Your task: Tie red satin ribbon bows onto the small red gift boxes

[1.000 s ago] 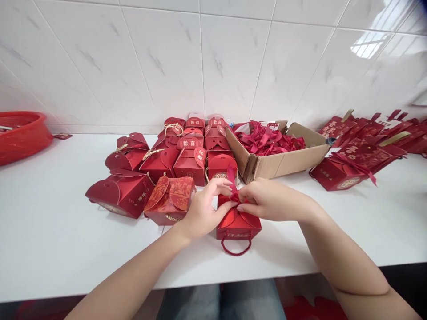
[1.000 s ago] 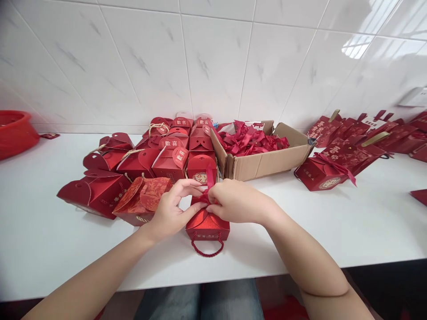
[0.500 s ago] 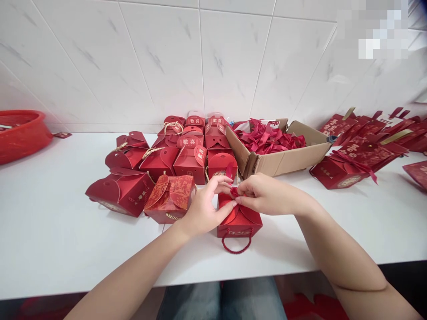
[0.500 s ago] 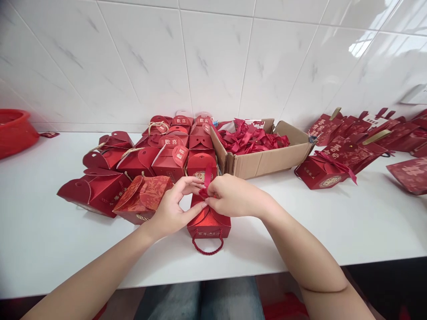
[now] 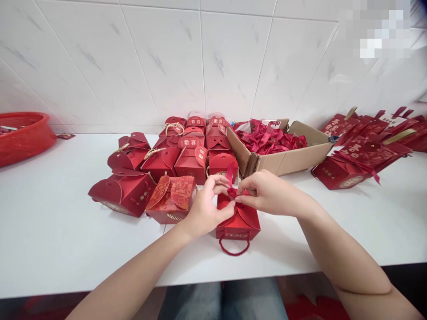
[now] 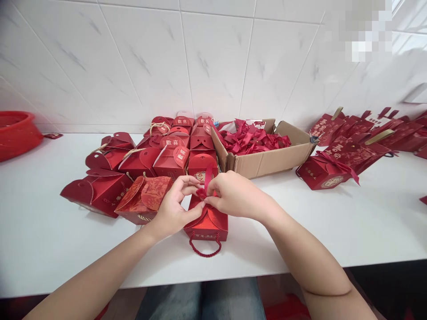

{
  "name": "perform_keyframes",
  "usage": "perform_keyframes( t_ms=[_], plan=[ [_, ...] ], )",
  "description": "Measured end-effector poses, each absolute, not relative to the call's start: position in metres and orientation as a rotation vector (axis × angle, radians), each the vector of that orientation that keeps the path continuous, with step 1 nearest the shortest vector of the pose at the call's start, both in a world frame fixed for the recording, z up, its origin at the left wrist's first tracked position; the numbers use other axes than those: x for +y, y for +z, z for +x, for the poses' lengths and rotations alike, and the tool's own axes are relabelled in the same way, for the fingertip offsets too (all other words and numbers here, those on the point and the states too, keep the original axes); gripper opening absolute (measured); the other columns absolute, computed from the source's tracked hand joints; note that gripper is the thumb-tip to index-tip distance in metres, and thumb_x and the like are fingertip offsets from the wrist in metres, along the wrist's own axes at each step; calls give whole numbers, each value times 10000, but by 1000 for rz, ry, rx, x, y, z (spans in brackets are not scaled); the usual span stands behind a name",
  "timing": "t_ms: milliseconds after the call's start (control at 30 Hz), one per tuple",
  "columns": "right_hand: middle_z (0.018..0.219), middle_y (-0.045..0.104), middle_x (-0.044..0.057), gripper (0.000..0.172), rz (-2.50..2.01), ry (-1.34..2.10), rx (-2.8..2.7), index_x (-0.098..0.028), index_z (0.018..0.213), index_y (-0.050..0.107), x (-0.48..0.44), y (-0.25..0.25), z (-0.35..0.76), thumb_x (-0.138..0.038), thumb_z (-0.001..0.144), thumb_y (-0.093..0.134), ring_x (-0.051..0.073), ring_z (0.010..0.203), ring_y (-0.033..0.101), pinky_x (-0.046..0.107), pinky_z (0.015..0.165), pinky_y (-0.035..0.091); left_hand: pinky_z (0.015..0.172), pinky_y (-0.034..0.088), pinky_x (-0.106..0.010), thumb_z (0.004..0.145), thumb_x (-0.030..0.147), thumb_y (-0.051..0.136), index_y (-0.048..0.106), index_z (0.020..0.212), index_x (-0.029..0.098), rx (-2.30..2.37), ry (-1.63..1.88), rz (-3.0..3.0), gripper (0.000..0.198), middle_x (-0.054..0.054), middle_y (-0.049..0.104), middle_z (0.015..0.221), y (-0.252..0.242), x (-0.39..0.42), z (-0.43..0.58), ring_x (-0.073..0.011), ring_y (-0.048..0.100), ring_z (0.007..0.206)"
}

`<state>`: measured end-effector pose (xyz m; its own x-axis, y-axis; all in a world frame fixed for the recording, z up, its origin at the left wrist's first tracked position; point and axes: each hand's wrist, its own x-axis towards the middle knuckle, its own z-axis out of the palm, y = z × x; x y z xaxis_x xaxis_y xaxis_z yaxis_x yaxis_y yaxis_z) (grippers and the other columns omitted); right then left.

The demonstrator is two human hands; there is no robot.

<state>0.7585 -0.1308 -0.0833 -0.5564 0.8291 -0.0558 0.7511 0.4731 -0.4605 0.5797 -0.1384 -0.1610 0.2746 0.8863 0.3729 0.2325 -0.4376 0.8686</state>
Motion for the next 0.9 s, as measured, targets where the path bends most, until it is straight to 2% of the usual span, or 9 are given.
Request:
perform_keyframes(
  t_ms=[167, 333, 533, 667, 733, 900],
  plan=[
    [522, 462, -47, 125, -1374, 731, -2525, -169, 715, 619, -130, -82, 758, -232, 794, 547, 70, 486, 328, 219, 469, 266, 814, 502, -304, 723, 174, 655, 438, 1064, 219, 1084, 1260, 1933, 407, -15, 649, 919, -163, -139, 580, -140, 653, 806],
    [515, 432, -49, 212, -1380, 785, -2550, -167, 609, 479, -127, -84, 758, -244, 804, 514, 69, 486, 328, 221, 457, 257, 832, 465, -338, 735, 150, 629, 432, 1019, 228, 1152, 1293, 2032, 354, 33, 677, 728, -162, -140, 579, -175, 664, 816],
    [512, 379, -53, 269, -1329, 892, -2563, -165, 583, 423, -125, -87, 757, -271, 821, 493, 66, 485, 298, 229, 459, 243, 826, 446, -341, 749, 143, 612, 444, 1043, 210, 1148, 1268, 2117, 346, 1, 677, 809, -158, -138, 577, -175, 634, 834],
    [503, 361, -55, 257, -1348, 905, -2553, -165, 571, 427, -123, -88, 756, -252, 803, 494, 66, 478, 305, 233, 449, 237, 709, 441, -311, 743, 152, 613, 515, 793, 187, 1098, 1253, 2264, 116, -14, 594, 755, -153, -138, 575, -160, 550, 744],
    [503, 357, -58, 234, -1322, 946, -2559, -163, 578, 448, -121, -87, 757, -236, 795, 495, 65, 478, 298, 229, 442, 238, 696, 437, -307, 750, 175, 634, 533, 695, 180, 1045, 1208, 2321, 115, -13, 585, 717, -151, -139, 574, -155, 523, 725],
    [525, 352, -59, 209, -1244, 1129, -2576, -156, 624, 506, -115, -87, 762, -256, 807, 494, 60, 482, 284, 222, 435, 232, 708, 460, -307, 704, 298, 755, 634, 705, 175, 1085, 1162, 2305, 173, -21, 638, 744, -152, -138, 575, -163, 540, 763]
  ],
)
